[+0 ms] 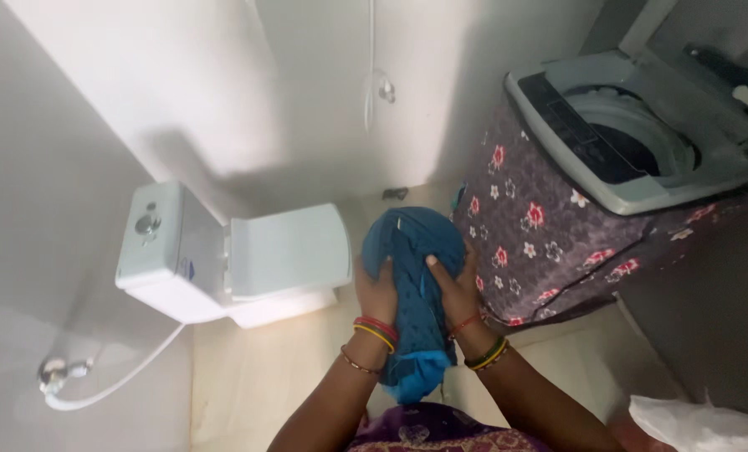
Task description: The person carries a blue garment into a bathroom and places it into a top-loading washing machine. They then return to a sink, pick up a patterned cloth, and place it into the same washing machine.
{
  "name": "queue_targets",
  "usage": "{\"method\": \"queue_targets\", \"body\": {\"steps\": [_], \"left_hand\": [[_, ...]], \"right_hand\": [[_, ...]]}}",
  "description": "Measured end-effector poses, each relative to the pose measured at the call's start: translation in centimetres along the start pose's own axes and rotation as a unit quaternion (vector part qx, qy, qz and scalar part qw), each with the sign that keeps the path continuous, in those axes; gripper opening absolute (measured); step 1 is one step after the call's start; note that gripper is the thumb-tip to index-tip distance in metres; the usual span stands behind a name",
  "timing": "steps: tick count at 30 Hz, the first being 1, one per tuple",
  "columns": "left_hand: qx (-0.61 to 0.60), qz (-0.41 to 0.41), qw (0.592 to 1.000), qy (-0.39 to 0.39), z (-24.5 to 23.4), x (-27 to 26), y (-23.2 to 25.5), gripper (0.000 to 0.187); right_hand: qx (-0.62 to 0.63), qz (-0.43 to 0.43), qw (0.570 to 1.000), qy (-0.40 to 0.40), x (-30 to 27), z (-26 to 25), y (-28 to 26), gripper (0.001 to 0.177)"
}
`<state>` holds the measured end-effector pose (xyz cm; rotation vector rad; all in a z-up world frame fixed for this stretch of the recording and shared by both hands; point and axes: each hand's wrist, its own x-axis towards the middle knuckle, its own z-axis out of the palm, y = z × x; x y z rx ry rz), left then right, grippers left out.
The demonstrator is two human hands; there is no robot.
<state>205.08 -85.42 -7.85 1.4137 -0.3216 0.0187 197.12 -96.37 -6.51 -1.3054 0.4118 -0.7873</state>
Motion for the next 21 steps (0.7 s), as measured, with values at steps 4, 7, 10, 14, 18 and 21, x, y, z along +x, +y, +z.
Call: {"method": "queue_targets", "body": {"steps": [4, 7, 10, 14, 18, 21], "left_hand": [[0.022, -0.047, 0.998, 0.021, 0.3, 6.1, -1.2, 0.044], [0.019, -0.018, 1.000, 0.000, 0.5, 9.6, -1.9, 0.045], [0.022, -0.025, 0.999, -0.015, 1.3, 12.0, -3.4, 0.042], [0.016, -0.061, 0.998, -0.015, 3.2, 14.7, -4.9, 0.044], [-0.038, -0.109, 0.993, -0.009, 6.0, 17.8, -7.5, 0.049], [0.017, -0.085, 0.996, 0.004, 8.6, 20.6, -8.6, 0.045]], "right_hand": [[-0.054, -0.004, 0.998, -0.014, 4.1, 2.7, 0.6, 0.078], [-0.008, -0.001, 0.999, -0.032, 6.5, 4.4, 0.4, 0.083], [-0.028, 0.001, 0.999, -0.023, 8.2, 4.8, 0.8, 0.086], [-0.021, 0.016, 0.999, -0.048, 11.6, 4.8, 1.1, 0.093], [-0.024, -0.006, 0.997, -0.076, 15.6, 4.0, 3.1, 0.099], [-0.032, -0.006, 0.994, -0.103, 19.7, 3.1, 3.8, 0.103]]}}
